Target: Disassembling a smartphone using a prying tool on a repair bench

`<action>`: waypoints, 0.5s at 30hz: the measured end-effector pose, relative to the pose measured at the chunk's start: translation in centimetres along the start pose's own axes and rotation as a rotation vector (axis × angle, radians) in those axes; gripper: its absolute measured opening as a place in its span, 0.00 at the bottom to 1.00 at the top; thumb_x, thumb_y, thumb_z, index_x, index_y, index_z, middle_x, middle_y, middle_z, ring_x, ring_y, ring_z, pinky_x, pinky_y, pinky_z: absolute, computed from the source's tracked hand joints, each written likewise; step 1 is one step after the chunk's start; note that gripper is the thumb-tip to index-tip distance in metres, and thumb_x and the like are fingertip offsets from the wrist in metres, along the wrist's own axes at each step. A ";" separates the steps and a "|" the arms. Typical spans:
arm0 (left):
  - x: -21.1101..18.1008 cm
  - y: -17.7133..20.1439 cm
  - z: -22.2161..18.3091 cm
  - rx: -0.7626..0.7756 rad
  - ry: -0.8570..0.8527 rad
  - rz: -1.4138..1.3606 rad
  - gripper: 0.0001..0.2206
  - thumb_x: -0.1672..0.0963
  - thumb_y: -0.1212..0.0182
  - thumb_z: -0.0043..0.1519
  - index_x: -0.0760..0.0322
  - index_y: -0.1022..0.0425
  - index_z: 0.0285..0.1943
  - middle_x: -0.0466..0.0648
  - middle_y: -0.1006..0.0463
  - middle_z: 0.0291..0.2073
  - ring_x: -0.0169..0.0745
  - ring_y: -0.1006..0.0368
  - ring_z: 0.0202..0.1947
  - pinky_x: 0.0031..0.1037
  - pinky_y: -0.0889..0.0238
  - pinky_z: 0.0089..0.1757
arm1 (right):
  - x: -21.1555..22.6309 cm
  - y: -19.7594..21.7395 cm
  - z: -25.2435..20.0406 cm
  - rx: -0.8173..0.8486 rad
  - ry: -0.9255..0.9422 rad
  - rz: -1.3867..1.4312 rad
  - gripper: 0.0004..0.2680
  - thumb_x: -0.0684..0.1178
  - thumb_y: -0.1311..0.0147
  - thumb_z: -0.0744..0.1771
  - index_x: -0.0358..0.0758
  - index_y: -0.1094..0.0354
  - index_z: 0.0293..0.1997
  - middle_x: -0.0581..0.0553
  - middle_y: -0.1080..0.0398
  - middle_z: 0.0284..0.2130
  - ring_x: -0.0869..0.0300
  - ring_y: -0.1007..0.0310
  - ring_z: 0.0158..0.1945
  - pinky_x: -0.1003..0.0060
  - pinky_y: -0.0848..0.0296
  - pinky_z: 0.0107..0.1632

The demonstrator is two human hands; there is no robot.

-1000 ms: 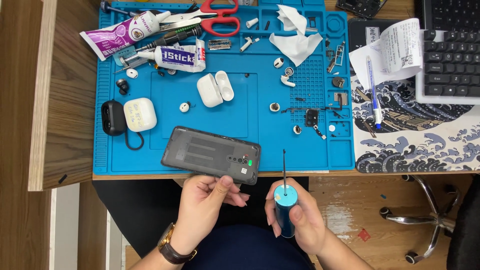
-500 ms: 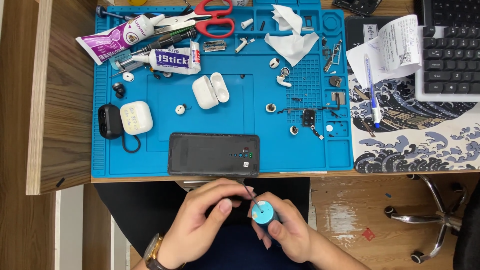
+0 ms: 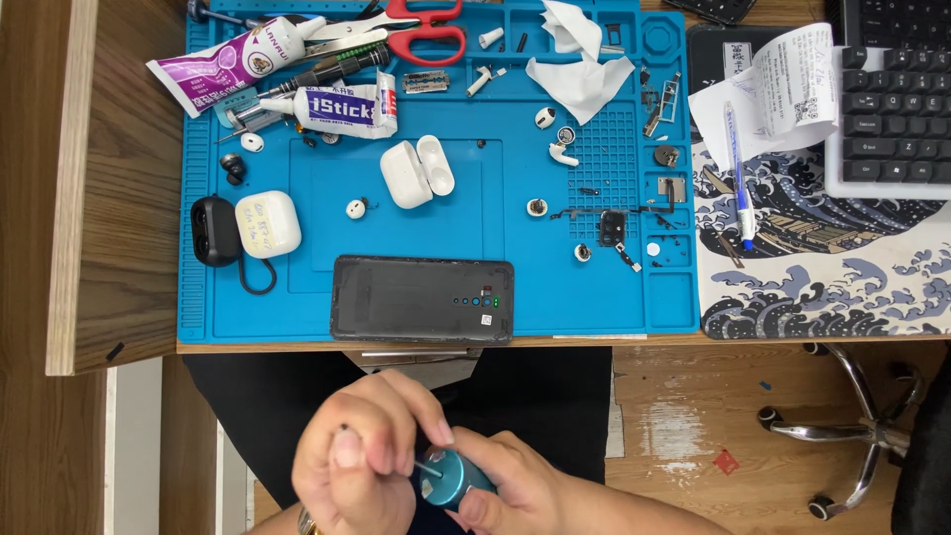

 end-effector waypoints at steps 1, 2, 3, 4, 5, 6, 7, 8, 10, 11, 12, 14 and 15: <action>-1.7 1.8 0.9 -0.001 -0.001 0.000 0.11 0.56 0.47 0.62 0.56 0.37 0.25 0.43 0.40 0.14 0.48 0.33 0.13 0.32 0.41 0.20 | -0.6 -0.1 -0.2 0.001 0.000 0.000 0.22 0.69 0.63 0.72 0.34 0.38 0.47 0.51 0.39 0.25 0.59 0.40 0.22 0.65 0.40 0.26; -4.2 3.9 1.7 -0.049 -0.099 0.098 0.11 0.51 0.45 0.68 0.48 0.37 0.33 0.37 0.41 0.21 0.38 0.37 0.19 0.27 0.42 0.23 | -2.0 -0.8 -0.5 0.088 -0.099 -0.025 0.20 0.68 0.62 0.72 0.37 0.38 0.51 0.50 0.35 0.32 0.59 0.34 0.29 0.65 0.36 0.31; -6.7 6.0 2.5 -0.100 -0.193 0.195 0.11 0.46 0.43 0.75 0.40 0.37 0.41 0.31 0.43 0.29 0.30 0.41 0.26 0.22 0.43 0.26 | -3.3 -1.5 -0.8 0.173 -0.197 -0.048 0.19 0.67 0.60 0.71 0.40 0.38 0.55 0.49 0.32 0.39 0.59 0.29 0.36 0.66 0.31 0.36; -7.5 8.1 2.8 -0.099 -0.192 0.196 0.11 0.46 0.43 0.75 0.40 0.37 0.41 0.31 0.43 0.29 0.30 0.41 0.26 0.22 0.43 0.26 | -3.9 -1.6 -1.3 0.172 -0.196 -0.046 0.19 0.67 0.60 0.71 0.40 0.38 0.55 0.49 0.32 0.39 0.59 0.29 0.36 0.66 0.31 0.36; -8.1 9.2 3.1 0.048 -0.195 0.197 0.13 0.48 0.47 0.78 0.47 0.36 0.39 0.31 0.38 0.33 0.30 0.36 0.30 0.20 0.34 0.28 | -4.2 -0.9 -1.6 0.098 -0.146 -0.087 0.20 0.68 0.61 0.71 0.40 0.37 0.54 0.49 0.34 0.34 0.58 0.32 0.30 0.65 0.34 0.32; -8.8 10.4 3.3 0.194 -0.197 0.198 0.16 0.50 0.50 0.80 0.55 0.36 0.37 0.32 0.33 0.37 0.29 0.30 0.34 0.19 0.25 0.29 | -4.5 -0.3 -2.0 0.026 -0.095 -0.127 0.21 0.70 0.62 0.71 0.39 0.37 0.52 0.50 0.35 0.28 0.56 0.36 0.24 0.63 0.37 0.29; -8.4 9.4 3.3 0.186 -0.198 0.199 0.16 0.50 0.50 0.80 0.55 0.36 0.37 0.32 0.33 0.37 0.29 0.30 0.34 0.19 0.25 0.29 | -3.9 0.1 -2.0 0.033 -0.099 -0.126 0.21 0.70 0.62 0.71 0.39 0.37 0.52 0.50 0.35 0.28 0.56 0.36 0.24 0.63 0.37 0.29; -7.5 7.9 3.2 0.255 -0.157 0.213 0.17 0.48 0.41 0.77 0.58 0.32 0.39 0.39 0.28 0.32 0.36 0.25 0.30 0.24 0.23 0.29 | -3.4 1.4 -2.1 -0.082 -0.117 -0.024 0.23 0.71 0.61 0.71 0.37 0.37 0.49 0.50 0.34 0.25 0.61 0.36 0.21 0.68 0.36 0.26; -5.5 5.5 2.4 0.323 -0.105 0.229 0.19 0.45 0.31 0.74 0.61 0.27 0.41 0.47 0.22 0.27 0.44 0.20 0.25 0.29 0.21 0.29 | -3.0 2.8 -2.5 -0.202 -0.139 0.084 0.24 0.72 0.60 0.70 0.34 0.37 0.46 0.50 0.32 0.22 0.66 0.35 0.17 0.73 0.36 0.22; -4.0 4.6 1.8 0.328 -0.068 0.338 0.24 0.43 0.41 0.74 0.62 0.29 0.33 0.46 0.26 0.23 0.40 0.24 0.21 0.26 0.29 0.26 | -2.6 3.8 -2.6 -0.282 -0.086 0.070 0.23 0.71 0.60 0.71 0.35 0.37 0.46 0.50 0.33 0.19 0.66 0.36 0.16 0.73 0.36 0.23; -2.6 3.7 1.2 0.332 -0.030 0.448 0.31 0.40 0.51 0.74 0.63 0.31 0.25 0.45 0.30 0.18 0.36 0.28 0.16 0.23 0.37 0.23 | -2.2 4.7 -2.7 -0.362 -0.033 0.056 0.22 0.71 0.60 0.71 0.36 0.37 0.45 0.49 0.34 0.16 0.66 0.37 0.15 0.73 0.37 0.24; -1.0 3.4 0.6 0.386 0.002 0.496 0.27 0.46 0.54 0.73 0.63 0.33 0.22 0.46 0.29 0.17 0.36 0.29 0.16 0.23 0.37 0.23 | -1.6 5.4 -2.4 -0.388 -0.021 0.040 0.22 0.71 0.60 0.71 0.36 0.37 0.43 0.50 0.34 0.16 0.66 0.38 0.16 0.72 0.37 0.24; 0.1 3.1 0.1 0.438 0.035 0.543 0.24 0.52 0.57 0.71 0.62 0.34 0.19 0.48 0.28 0.15 0.37 0.30 0.15 0.23 0.36 0.24 | -1.2 5.8 -2.4 -0.414 -0.010 0.024 0.23 0.71 0.60 0.71 0.36 0.37 0.41 0.50 0.34 0.16 0.66 0.38 0.16 0.72 0.36 0.24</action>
Point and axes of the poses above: each hand's wrist, its own z-axis towards the middle knuckle, its own y-axis out of the back of the hand, x = y × z, the point moved 7 cm from there along z, towards the middle knuckle
